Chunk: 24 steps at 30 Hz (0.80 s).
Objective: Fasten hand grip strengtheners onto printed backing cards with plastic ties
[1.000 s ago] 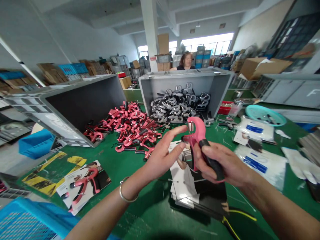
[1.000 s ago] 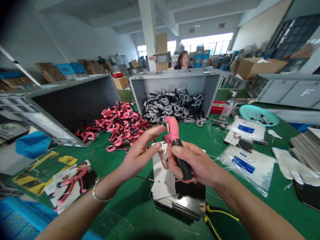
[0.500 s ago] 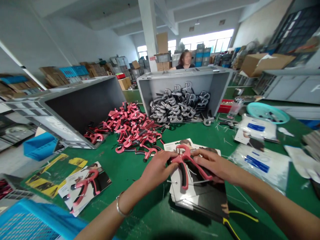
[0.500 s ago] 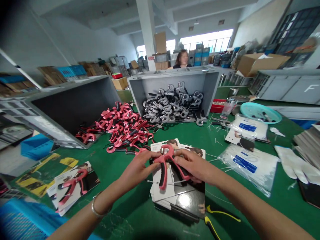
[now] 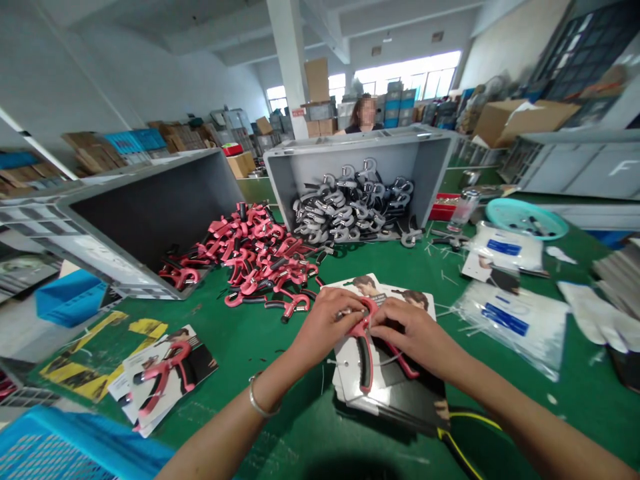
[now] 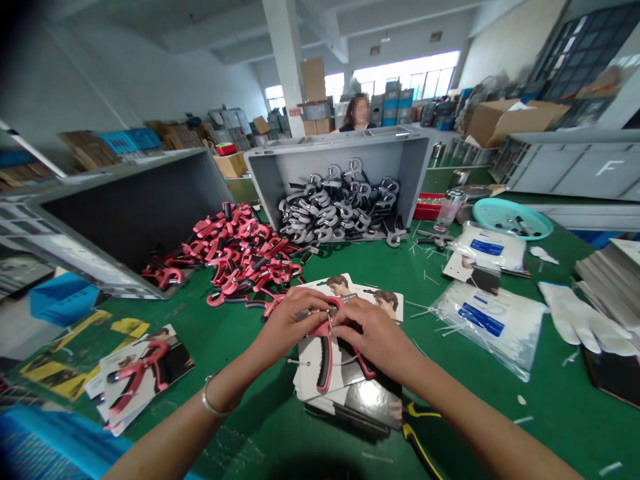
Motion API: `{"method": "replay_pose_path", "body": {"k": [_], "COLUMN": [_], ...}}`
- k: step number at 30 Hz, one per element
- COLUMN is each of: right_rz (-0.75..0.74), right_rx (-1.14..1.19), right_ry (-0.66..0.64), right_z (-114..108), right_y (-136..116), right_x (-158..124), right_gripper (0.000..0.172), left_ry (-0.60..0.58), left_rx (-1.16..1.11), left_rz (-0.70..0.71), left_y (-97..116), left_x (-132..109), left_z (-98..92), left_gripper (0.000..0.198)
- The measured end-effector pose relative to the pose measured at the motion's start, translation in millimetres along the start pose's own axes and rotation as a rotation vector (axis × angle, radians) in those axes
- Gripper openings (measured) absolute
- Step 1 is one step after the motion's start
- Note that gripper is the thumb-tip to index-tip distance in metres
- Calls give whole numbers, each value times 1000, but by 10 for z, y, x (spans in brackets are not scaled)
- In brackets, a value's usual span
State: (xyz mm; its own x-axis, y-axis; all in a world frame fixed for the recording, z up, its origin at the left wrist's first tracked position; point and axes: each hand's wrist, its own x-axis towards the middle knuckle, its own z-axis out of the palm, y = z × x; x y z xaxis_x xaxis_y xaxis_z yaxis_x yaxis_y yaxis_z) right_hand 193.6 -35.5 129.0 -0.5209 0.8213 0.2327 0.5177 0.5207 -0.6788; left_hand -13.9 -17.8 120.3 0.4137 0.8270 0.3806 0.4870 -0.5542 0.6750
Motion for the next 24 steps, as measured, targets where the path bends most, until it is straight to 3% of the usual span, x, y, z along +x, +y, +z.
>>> {"method": "replay_pose_path", "body": {"k": [7,13,24], "right_rz": [71,34,21], "right_rx": [209,145,98], "right_ry": [62,-12,-11], "right_z": [31,4,38], "right_y": [53,35,67], "right_x": [122,32,45], "right_gripper": [20,18,18], "left_ry": [116,116,147], "left_rx": [-213,-319,-342], "left_rz": [-92,-160,-145], "left_y": [-63,-124,-114], "left_x": [-40,-44,-66], "left_z": [106,122,137], "left_gripper": [5,7,6]}}
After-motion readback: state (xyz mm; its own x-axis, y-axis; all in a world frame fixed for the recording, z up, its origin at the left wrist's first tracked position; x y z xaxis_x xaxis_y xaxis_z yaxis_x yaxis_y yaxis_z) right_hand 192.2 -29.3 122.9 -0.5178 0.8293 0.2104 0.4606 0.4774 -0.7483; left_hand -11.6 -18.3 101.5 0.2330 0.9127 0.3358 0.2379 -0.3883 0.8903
